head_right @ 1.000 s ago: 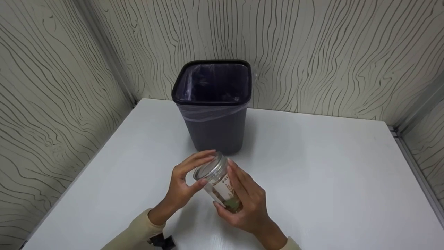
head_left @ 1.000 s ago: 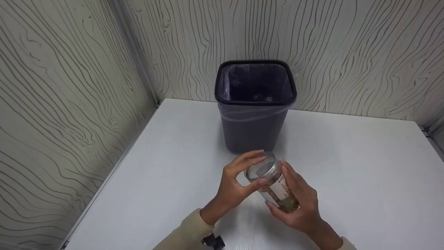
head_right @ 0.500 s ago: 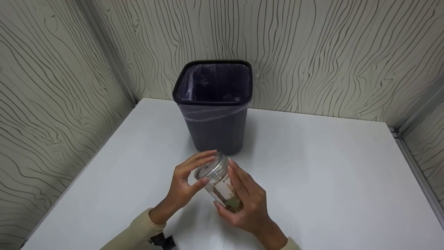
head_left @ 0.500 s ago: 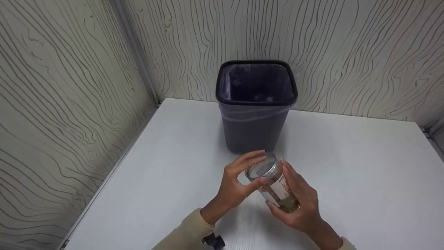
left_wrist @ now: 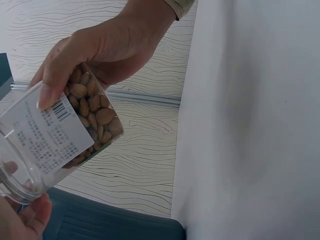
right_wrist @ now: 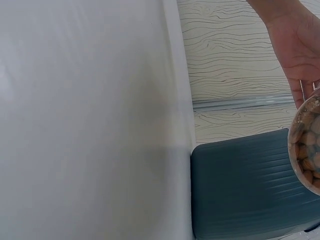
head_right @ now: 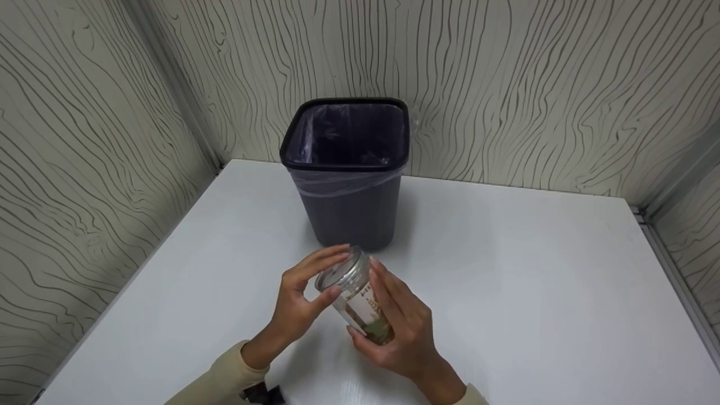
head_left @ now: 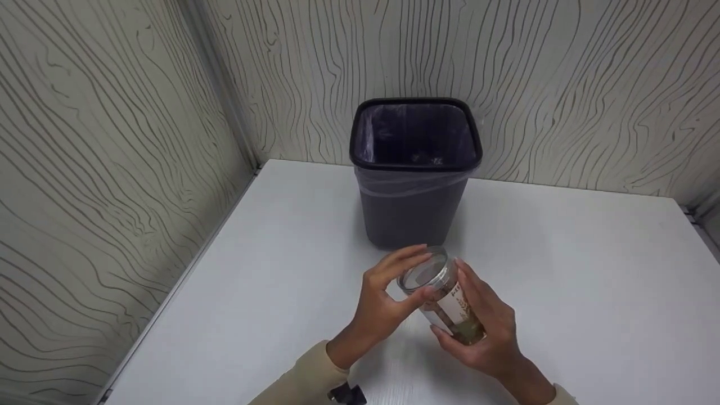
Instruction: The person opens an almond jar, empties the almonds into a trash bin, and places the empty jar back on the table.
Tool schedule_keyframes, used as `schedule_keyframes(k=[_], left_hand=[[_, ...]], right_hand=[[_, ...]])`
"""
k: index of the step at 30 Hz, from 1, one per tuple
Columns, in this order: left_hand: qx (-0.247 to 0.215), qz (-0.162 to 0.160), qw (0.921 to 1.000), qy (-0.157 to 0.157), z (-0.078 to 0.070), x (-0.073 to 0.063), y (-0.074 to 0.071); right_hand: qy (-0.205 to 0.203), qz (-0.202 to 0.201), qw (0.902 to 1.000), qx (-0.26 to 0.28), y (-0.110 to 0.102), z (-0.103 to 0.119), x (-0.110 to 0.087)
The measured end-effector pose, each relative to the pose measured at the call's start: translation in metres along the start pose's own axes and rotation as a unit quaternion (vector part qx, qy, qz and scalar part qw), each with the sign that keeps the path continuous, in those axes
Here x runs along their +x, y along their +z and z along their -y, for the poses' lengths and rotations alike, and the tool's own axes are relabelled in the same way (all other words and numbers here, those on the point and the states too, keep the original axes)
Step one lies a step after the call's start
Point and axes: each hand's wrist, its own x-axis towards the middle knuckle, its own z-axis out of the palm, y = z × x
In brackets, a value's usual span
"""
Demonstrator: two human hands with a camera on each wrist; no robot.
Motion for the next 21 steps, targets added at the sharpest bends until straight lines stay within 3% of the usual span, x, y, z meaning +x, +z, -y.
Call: schedule_keyframes(k=[12, 21], left_hand=[[0.029, 0.005, 0.9976, -0.062, -0.012, 0.001, -0.001], [0.031, 0.015, 0.9967, -0.074, -0.015, 0.003, -0.004]], right_hand=[[-0.007, -0.002, 1.0000, -0.005, 0.001, 0.000, 0.002], [-0.009, -0.004, 0.9999, -0.005, 0.001, 0.002, 0.003]])
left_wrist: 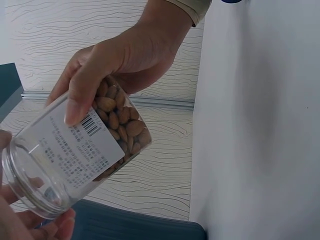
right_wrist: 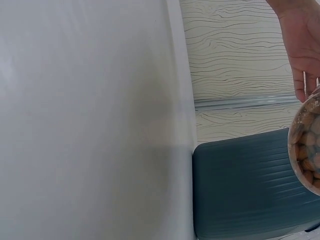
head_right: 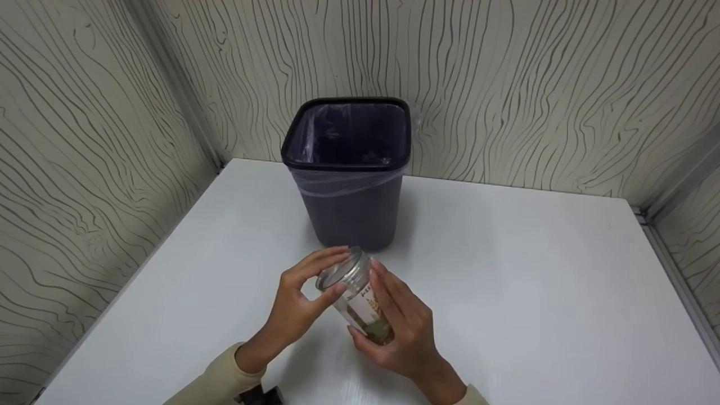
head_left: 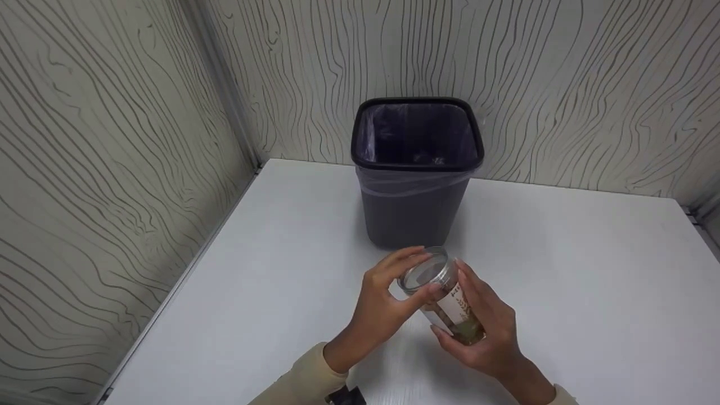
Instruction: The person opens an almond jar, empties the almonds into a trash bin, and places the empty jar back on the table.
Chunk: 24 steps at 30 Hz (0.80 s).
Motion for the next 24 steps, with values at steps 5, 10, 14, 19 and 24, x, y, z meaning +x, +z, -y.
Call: schedule_keyframes(k=[5, 10, 14, 19, 24], left_hand=[[0.001, 0.013, 0.9999, -0.007, 0.001, 0.001, -0.003], [-0.037, 0.035, 0.9987, 0.001, 0.007, 0.004, -0.006], [-0.080, 0.063, 0.9940, 0.039, 0.016, 0.007, -0.008], [-0.139, 0.096, 0.9829, 0.073, 0.027, 0.010, -0.011], [-0.155, 0.112, 0.9783, 0.080, 0.032, 0.011, -0.012]], right_hand=[[0.011, 0.000, 0.9999, 0.007, -0.002, 0.003, 0.003], [0.025, 0.004, 0.9996, 0.011, -0.004, 0.005, 0.005], [0.025, 0.004, 0.9996, 0.013, -0.004, 0.005, 0.005], [0.021, 0.001, 0.9997, 0.013, -0.003, 0.004, 0.004], [0.021, 0.001, 0.9996, 0.016, -0.003, 0.004, 0.004]])
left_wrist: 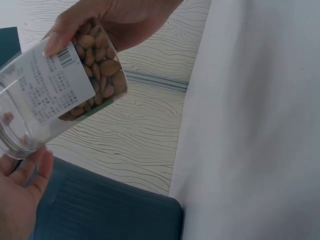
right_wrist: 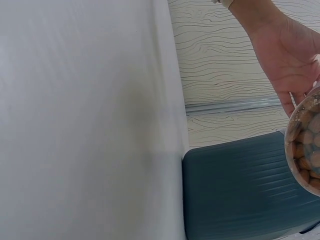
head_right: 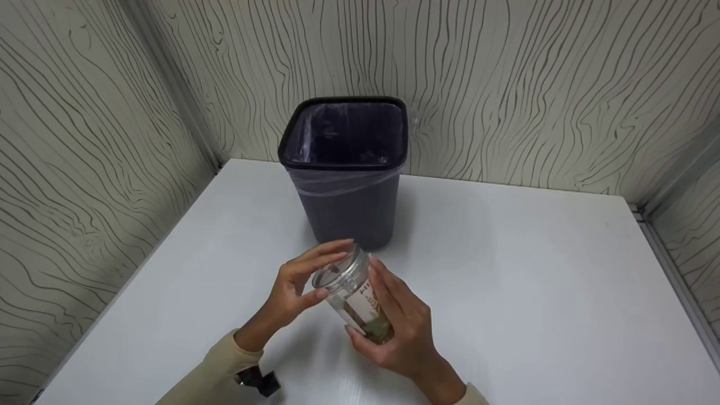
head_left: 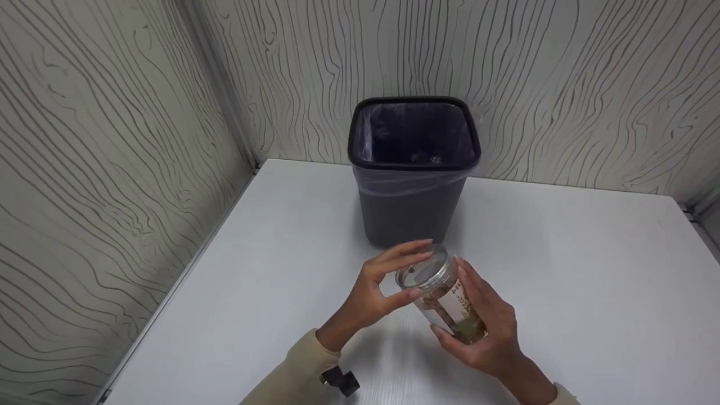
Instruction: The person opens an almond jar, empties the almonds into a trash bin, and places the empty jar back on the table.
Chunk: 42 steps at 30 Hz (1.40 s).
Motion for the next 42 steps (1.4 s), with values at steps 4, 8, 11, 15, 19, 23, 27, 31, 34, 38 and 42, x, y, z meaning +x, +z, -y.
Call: schedule_keyframes(k=[4, 8, 11, 15, 19, 23, 27, 31, 34, 38, 42], left_hand=[[-0.007, 0.001, 1.0000, 0.000, 0.002, 0.000, 0.000], [-0.017, 0.000, 0.9998, -0.003, -0.012, 0.004, -0.001], [-0.012, -0.003, 0.9999, 0.001, -0.026, 0.008, -0.002], [-0.001, -0.006, 1.0000, 0.007, -0.021, 0.006, 0.000], [0.014, -0.011, 0.9998, 0.001, -0.004, 0.001, 0.002], [0.028, -0.019, 0.9994, -0.003, -0.001, 0.000, 0.003], [0.044, -0.028, 0.9986, -0.005, -0.003, 0.000, 0.004], [0.062, -0.035, 0.9975, -0.010, -0.007, 0.000, 0.006], [0.064, -0.039, 0.9971, -0.017, -0.010, 0.000, 0.006], [0.062, -0.043, 0.9968, -0.025, -0.011, 0.000, 0.006], [0.068, -0.049, 0.9961, -0.027, -0.011, 0.001, 0.007]], right_hand=[[0.001, 0.005, 1.0000, 0.000, -0.001, 0.001, 0.001], [0.000, 0.006, 1.0000, 0.002, -0.001, 0.002, 0.002], [0.000, 0.005, 1.0000, 0.005, -0.001, 0.003, 0.003], [-0.001, 0.005, 1.0000, 0.006, -0.001, 0.003, 0.004], [0.001, 0.007, 1.0000, 0.000, -0.001, 0.003, 0.004], [0.003, 0.007, 1.0000, -0.005, -0.001, 0.003, 0.004], [0.001, 0.005, 1.0000, -0.006, -0.002, 0.003, 0.004], [-0.003, 0.002, 0.9999, -0.009, -0.001, 0.002, 0.004], [-0.006, 0.002, 0.9999, -0.009, -0.001, 0.002, 0.004], [-0.008, 0.002, 0.9999, -0.010, 0.000, 0.000, 0.003], [-0.010, 0.003, 0.9998, -0.017, -0.001, -0.002, 0.002]])
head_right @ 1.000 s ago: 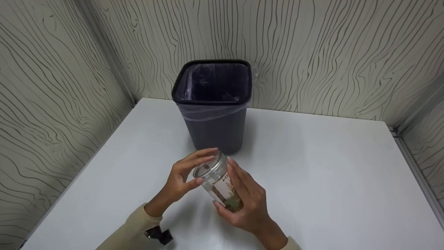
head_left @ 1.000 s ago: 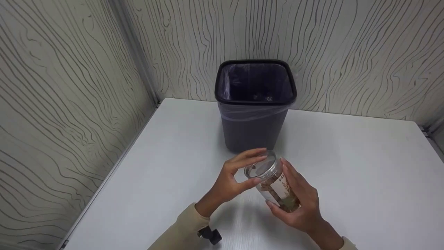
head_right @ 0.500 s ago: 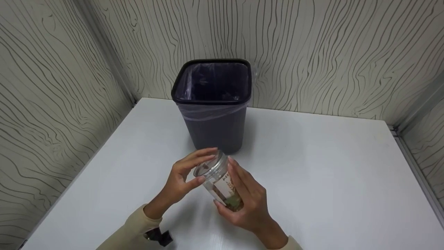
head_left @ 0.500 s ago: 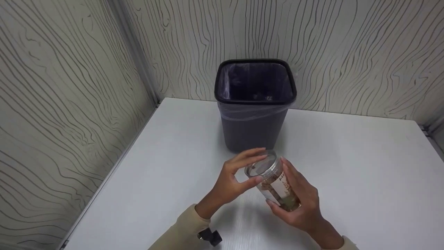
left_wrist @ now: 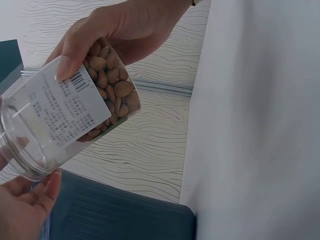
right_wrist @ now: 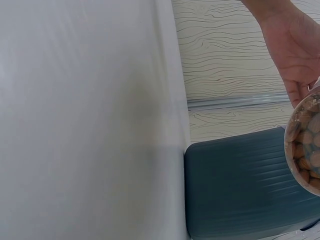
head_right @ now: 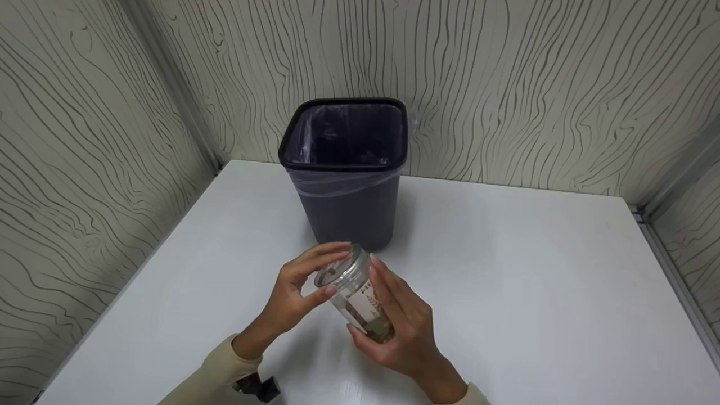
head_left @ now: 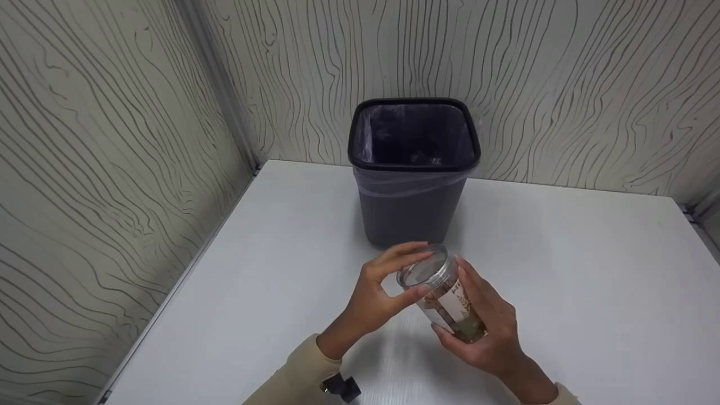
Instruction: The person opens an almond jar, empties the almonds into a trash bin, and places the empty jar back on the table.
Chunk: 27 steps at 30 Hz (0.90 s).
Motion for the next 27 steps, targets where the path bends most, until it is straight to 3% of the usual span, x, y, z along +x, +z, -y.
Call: schedule_keyframes(k=[17, 27], left_hand=[[0.043, -0.008, 0.9981, -0.044, -0.001, -0.001, 0.002], [-0.003, 0.040, 0.9988, 0.027, 0.015, 0.001, -0.004]], right_hand=[[-0.007, 0.000, 0.9999, -0.008, 0.000, 0.001, 0.003], [0.021, 0.012, 0.9997, 0.009, -0.002, 0.001, -0.002]])
